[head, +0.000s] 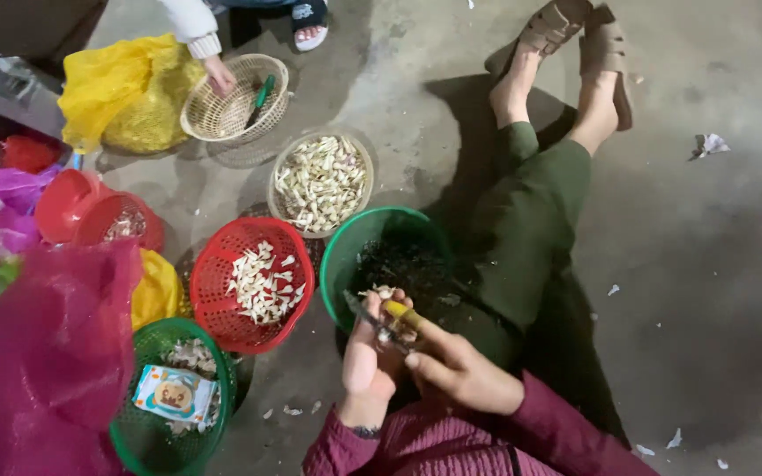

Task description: Trimming and peeling garlic cloves using a small knife while sitting on the floor

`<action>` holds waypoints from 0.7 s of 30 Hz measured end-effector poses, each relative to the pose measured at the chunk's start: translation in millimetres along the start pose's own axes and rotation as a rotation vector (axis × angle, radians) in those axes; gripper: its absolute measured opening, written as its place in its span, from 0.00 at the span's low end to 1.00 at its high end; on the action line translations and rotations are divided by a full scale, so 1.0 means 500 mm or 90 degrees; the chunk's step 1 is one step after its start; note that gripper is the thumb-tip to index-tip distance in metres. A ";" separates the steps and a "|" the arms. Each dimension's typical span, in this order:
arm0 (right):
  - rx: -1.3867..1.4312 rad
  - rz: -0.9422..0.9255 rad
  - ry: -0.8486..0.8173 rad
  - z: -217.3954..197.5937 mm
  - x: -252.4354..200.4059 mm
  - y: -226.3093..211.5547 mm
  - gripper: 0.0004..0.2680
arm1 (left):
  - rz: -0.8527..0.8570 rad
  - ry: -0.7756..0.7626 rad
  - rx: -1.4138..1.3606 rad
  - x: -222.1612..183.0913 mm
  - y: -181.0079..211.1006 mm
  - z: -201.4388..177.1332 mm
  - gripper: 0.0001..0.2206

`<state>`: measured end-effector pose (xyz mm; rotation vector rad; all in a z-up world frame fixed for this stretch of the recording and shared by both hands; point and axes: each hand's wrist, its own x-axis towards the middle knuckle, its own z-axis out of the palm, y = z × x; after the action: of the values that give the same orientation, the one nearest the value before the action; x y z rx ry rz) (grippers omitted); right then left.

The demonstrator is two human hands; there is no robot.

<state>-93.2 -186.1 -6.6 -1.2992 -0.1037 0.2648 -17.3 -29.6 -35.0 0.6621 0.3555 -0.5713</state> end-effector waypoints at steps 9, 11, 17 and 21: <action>0.094 0.017 0.045 -0.019 0.008 0.006 0.25 | 0.074 0.068 0.029 -0.009 -0.029 -0.043 0.08; 0.091 0.016 0.057 -0.021 0.007 0.001 0.25 | 0.093 0.016 0.079 -0.022 -0.015 -0.008 0.08; 0.118 0.013 0.055 -0.019 -0.004 -0.009 0.25 | 0.099 -0.054 0.139 -0.038 0.000 0.007 0.08; 0.156 0.007 0.022 -0.022 -0.005 -0.017 0.25 | 0.064 -0.095 0.091 -0.046 0.005 0.025 0.07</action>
<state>-92.1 -198.8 -1.4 -1.0610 -0.0327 0.2564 -32.3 -27.5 -13.2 0.7654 0.1422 -0.5499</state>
